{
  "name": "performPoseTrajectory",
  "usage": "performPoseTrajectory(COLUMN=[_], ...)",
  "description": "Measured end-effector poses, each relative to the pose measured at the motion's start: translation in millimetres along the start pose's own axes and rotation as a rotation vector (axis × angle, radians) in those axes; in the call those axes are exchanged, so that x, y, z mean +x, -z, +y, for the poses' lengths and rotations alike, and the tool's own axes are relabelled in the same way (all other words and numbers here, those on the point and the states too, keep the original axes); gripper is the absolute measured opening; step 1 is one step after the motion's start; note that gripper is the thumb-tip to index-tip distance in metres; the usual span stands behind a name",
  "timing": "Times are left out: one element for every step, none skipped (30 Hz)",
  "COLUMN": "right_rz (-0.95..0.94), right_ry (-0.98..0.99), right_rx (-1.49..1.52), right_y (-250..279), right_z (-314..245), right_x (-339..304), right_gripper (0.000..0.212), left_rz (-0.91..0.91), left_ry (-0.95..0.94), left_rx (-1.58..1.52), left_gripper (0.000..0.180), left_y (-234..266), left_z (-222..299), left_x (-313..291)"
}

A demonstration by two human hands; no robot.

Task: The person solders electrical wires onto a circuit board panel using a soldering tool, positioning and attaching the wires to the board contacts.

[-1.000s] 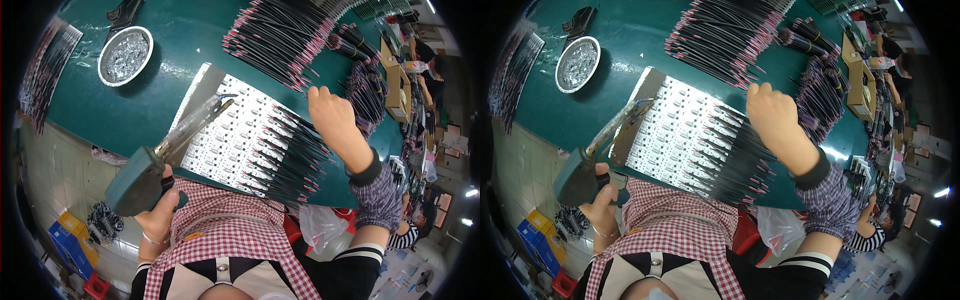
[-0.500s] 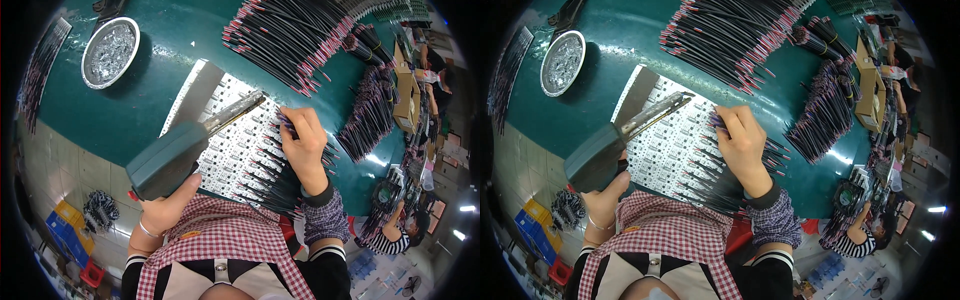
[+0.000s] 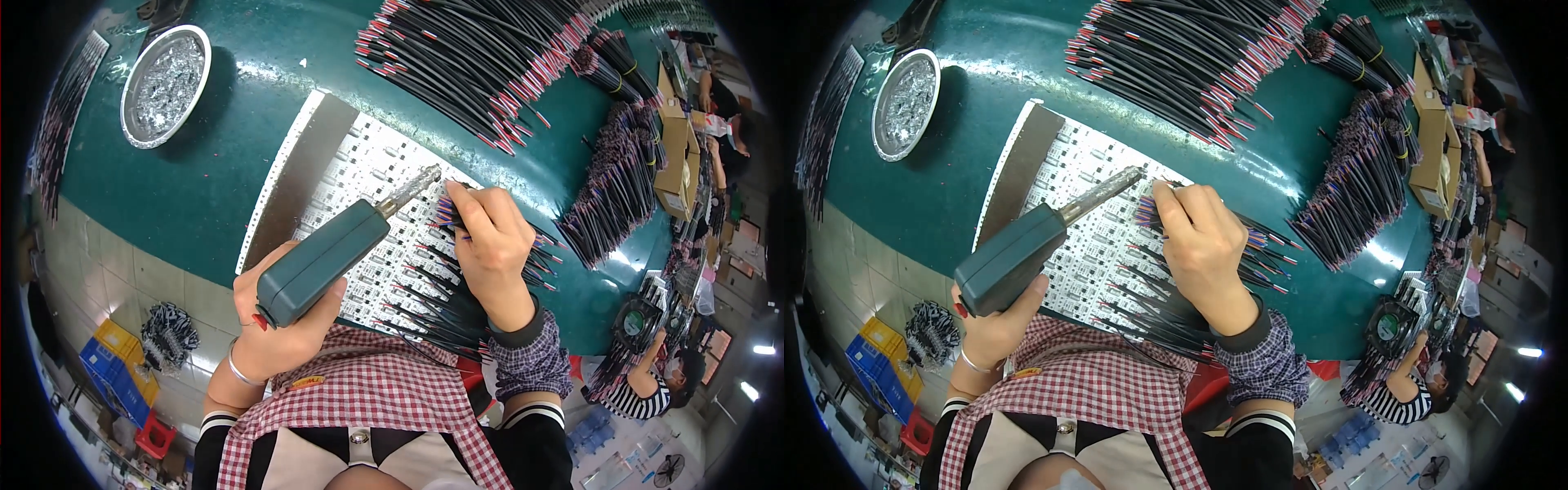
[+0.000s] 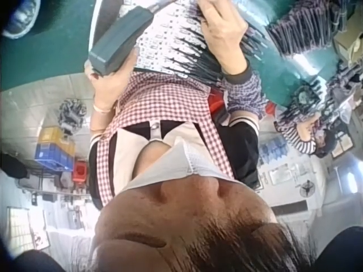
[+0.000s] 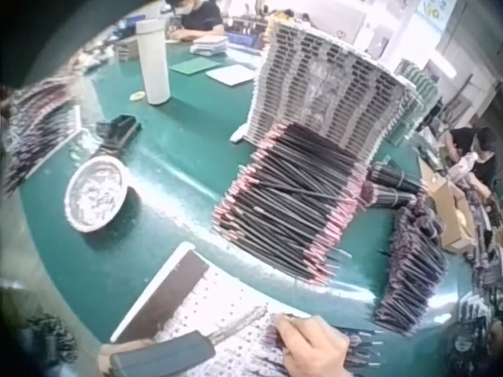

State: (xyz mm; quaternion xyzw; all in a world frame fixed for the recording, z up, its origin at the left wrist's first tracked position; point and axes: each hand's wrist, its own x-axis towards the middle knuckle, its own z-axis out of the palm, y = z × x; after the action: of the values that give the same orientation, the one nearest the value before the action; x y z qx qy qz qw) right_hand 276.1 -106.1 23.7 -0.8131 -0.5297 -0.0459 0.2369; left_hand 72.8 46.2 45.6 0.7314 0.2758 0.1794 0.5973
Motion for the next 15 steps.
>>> performPoseTrajectory(right_rz=[0.001, 0.001, -0.002, -0.004, -0.005, 0.012, 0.030, 0.029, 0.024, 0.019, 0.019, 0.015, 0.011, 0.011, 0.009], right_ry=[0.010, 0.009, 0.009, 0.009, 0.009, 0.038, 0.067, 0.066, 0.071, 0.077, 0.077, 0.081, 0.086, 0.086, 0.093], right_rx=[-0.011, -0.010, -0.010, -0.010, -0.010, -0.032, -0.055, -0.055, -0.060, -0.065, -0.064, -0.073, -0.081, -0.080, -0.087], right_y=[0.0, 0.2, 0.6, 0.6, -0.2, -0.9, -1.4, -0.9, -0.1, 0.3, 0.3, 0.3, 0.1, 0.0, 0.6], right_z=[0.0, 0.0, -0.1, 0.0, 0.7, 1.5, 1.9, 1.5, 0.6, 0.1, 0.2, 0.6, 0.7, 0.6, 0.3], right_x=[0.3, 0.8, 1.3, 1.5, 1.9, 2.3, 2.3, 2.6, 3.7, 4.3, 4.3, 3.8, 3.5, 3.5, 3.8], right_gripper=[0.056, 0.056, 0.055, 0.054, 0.054, 0.043, 0.032, 0.032, 0.030, 0.029, 0.029, 0.028, 0.028, 0.028, 0.028], left_rz=[-0.006, -0.012, -0.012, -0.012, -0.012, -0.013, -0.017, -0.022, -0.022, -0.031, -0.040, -0.040, -0.029, -0.019, -0.020], left_ry=[0.005, 0.010, 0.011, 0.026, 0.040, 0.040, 0.017, -0.007, -0.006, -0.026, -0.046, -0.046, -0.030, -0.015, -0.015], left_rx=[0.001, 0.002, 0.002, -0.010, -0.022, -0.022, -0.006, 0.009, 0.010, 0.033, 0.057, 0.057, 0.038, 0.020, 0.019], left_gripper=[0.019, 0.018, 0.018, 0.017, 0.017, 0.017, 0.017, 0.016, 0.016, 0.016, 0.015, 0.015, 0.015, 0.014, 0.014], left_y=[-0.5, -1.0, -1.8, -2.7, -3.2, -3.2, -3.2, -3.3, -3.2, -3.2, -3.3, -4.2, -5.4, -5.9, -5.6], left_z=[0.3, 0.6, 1.0, 1.6, 1.7, 1.4, 1.0, 0.6, -0.3, -1.5, -2.3, -2.9, -3.1, -3.3, -3.4], left_x=[0.4, 0.7, 0.9, 1.1, 1.2, 1.1, 1.4, 1.7, 1.9, 1.9, 1.7, 1.0, 0.4, -0.1, 0.0])
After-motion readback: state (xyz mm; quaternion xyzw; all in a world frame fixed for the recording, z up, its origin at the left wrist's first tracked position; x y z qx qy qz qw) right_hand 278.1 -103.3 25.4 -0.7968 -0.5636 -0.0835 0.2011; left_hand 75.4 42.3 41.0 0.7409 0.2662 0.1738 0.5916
